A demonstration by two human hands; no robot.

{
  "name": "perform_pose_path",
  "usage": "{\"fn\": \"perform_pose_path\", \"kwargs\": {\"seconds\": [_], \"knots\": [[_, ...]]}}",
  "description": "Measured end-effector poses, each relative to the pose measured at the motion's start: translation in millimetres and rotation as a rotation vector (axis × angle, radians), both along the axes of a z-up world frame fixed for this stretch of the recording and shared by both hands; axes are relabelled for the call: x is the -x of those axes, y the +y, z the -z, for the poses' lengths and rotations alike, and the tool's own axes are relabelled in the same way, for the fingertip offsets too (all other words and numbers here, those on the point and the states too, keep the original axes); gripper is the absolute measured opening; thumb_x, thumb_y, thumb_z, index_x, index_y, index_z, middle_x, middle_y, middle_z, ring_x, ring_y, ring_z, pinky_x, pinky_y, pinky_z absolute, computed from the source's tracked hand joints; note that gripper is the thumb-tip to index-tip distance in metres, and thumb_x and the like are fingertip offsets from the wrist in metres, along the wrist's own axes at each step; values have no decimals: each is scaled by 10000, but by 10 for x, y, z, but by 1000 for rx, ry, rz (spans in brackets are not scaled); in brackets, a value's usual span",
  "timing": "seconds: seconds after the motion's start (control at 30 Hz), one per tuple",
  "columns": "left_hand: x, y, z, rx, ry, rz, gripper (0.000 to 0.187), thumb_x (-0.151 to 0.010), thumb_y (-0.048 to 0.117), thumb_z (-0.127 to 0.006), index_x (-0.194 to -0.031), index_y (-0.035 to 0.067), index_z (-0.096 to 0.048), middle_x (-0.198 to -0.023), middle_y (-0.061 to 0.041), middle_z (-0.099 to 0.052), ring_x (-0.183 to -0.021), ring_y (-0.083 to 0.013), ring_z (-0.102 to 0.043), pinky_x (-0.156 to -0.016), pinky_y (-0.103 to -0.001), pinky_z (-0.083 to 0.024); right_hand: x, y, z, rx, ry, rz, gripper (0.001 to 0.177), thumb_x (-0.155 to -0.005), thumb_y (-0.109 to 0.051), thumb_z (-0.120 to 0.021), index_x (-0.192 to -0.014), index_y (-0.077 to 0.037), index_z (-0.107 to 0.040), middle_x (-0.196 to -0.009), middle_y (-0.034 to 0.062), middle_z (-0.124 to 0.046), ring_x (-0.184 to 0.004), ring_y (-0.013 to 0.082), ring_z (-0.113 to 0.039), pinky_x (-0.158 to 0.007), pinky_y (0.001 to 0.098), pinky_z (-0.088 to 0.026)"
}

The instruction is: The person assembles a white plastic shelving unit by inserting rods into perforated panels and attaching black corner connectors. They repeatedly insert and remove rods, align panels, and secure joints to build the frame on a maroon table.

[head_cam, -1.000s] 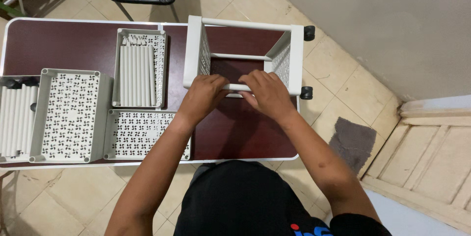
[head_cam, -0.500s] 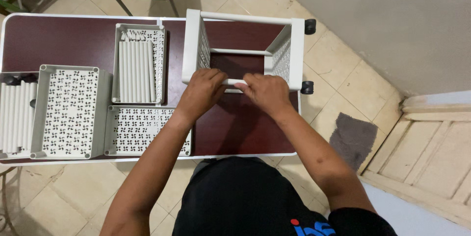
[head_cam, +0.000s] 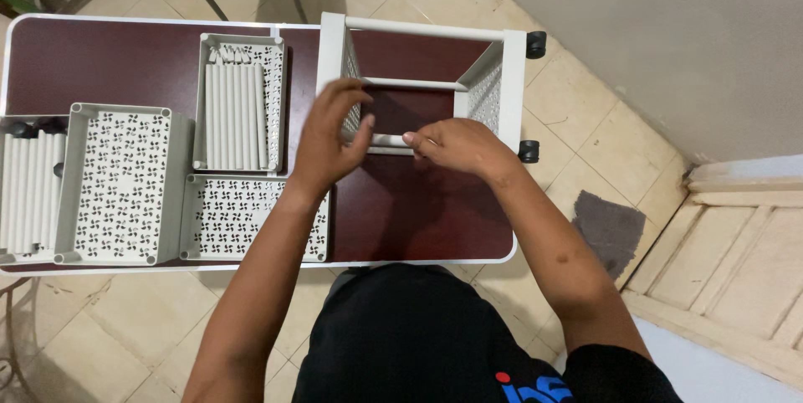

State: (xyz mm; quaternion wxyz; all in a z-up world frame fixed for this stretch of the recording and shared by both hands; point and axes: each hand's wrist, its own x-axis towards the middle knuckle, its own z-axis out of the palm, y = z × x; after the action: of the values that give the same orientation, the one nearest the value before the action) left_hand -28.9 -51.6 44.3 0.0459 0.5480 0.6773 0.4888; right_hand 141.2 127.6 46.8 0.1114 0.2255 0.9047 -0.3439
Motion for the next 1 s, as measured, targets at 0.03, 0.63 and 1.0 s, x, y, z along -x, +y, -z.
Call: {"fn": "perform_pose_path", "kwargs": {"seconds": [0.03, 0.63, 1.0], "knots": [[35, 46, 39, 32, 55, -132, 303, -974, 130, -677, -1238, 6, -595, -1372, -201, -550, -1284, -380, -566, -1069, -447, -458, -11, -19, -1, -42, 30, -24, 565, -973, -601, -425, -895, -186, -800, -736, 18, -725, -740, 255, -671, -718, 426, -509], [284, 307, 412, 62, 73, -350, 491, -1121, 131, -499, -1567, -5, -343, -1521, -240, -415, -1428, -429, -431, -1197, -513, -356, 379, -493, 234, -385, 374, -21, 447, -1021, -511, -554, -845, -123, -687, -687, 82, -662, -654, 339, -645, -588, 510, -501], [358, 293, 453, -7, -14, -270, 574, -996, -81, -528, -1543, 30, -393, -1502, -225, -423, -1438, -418, -412, -1224, -484, -330, 556, -135, 257, 285, -115, -192, 638, -1016, -616, -435, -742, -70, -618, -588, 37, -491, -575, 175, -466, -576, 383, -433]]}}
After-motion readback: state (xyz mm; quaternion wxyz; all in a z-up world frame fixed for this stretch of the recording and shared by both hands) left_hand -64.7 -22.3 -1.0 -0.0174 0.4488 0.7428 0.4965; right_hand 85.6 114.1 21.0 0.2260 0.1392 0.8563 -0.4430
